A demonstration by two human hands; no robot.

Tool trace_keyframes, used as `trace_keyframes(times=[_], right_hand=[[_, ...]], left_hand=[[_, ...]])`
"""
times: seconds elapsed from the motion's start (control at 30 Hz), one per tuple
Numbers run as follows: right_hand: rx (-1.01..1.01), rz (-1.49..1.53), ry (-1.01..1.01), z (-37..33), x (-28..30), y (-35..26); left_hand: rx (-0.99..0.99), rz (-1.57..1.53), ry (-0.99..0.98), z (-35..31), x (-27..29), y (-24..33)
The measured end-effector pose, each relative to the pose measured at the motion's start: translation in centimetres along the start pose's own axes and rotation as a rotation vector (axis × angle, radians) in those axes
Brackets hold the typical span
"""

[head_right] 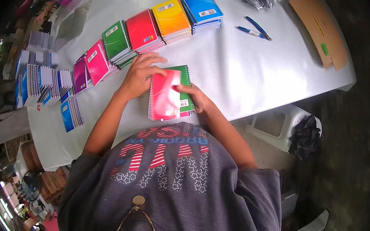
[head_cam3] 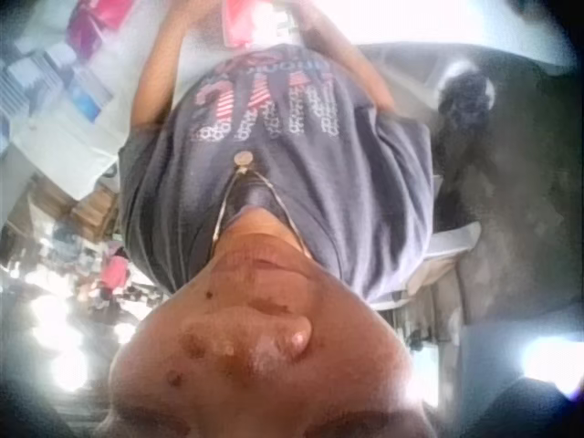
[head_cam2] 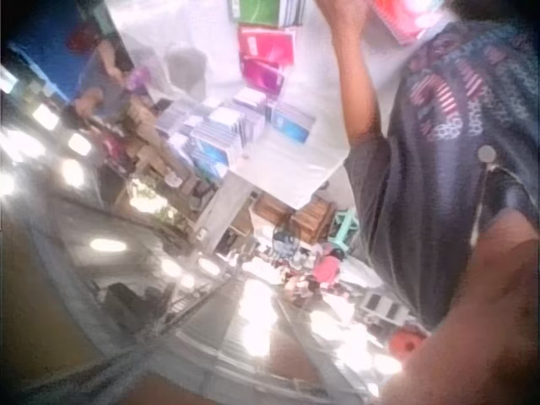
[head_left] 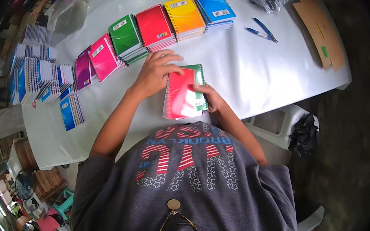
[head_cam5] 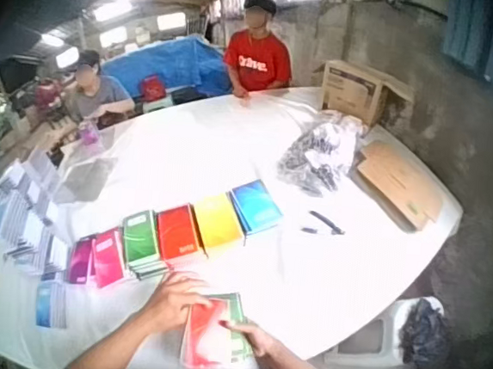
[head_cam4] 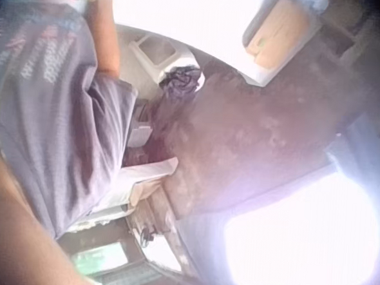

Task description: The person organizes multiple small spiral-bound notebooks by color into small stacks on a table, and then combines these into larger stacks of a single color.

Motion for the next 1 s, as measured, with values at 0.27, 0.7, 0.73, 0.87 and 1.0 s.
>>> trace_keyframes(times=[0.27,0.7,0.73,0.87,1.0], right_hand=[[0.17,0.123,0.056,0.0,0.1,-1.3],[-0.079,-0.013,-0.022,-0.9,0.0,0.6],[-0.087,0.21,0.05,-1.0,0.9,1.2],[0.132,0.232,0.078,-0.1,0.9,-0.4],[0.176,0.146,0.101,-0.1,0.9,-0.4]], left_hand=[[0.202,0.848,0.301,1.3,6.2,-3.2],[0.216,0.543,0.307,-2.6,5.1,0.6],[0.342,0.602,0.398,-3.6,7.4,0.3],[0.867,0.96,0.34,-12.7,9.9,-7.7],[0.626,0.776,0.234,-12.9,10.6,-8.8]])
Point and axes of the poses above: each hand's wrist, its own z-axis towards the middle knuckle, its own x-axis out of the back of the hand, y = z × x, the point moved 9 cm from there along z, towards the middle knuckle, and after that the axes turned 5 degrees about -y, right-handed, at the moved point
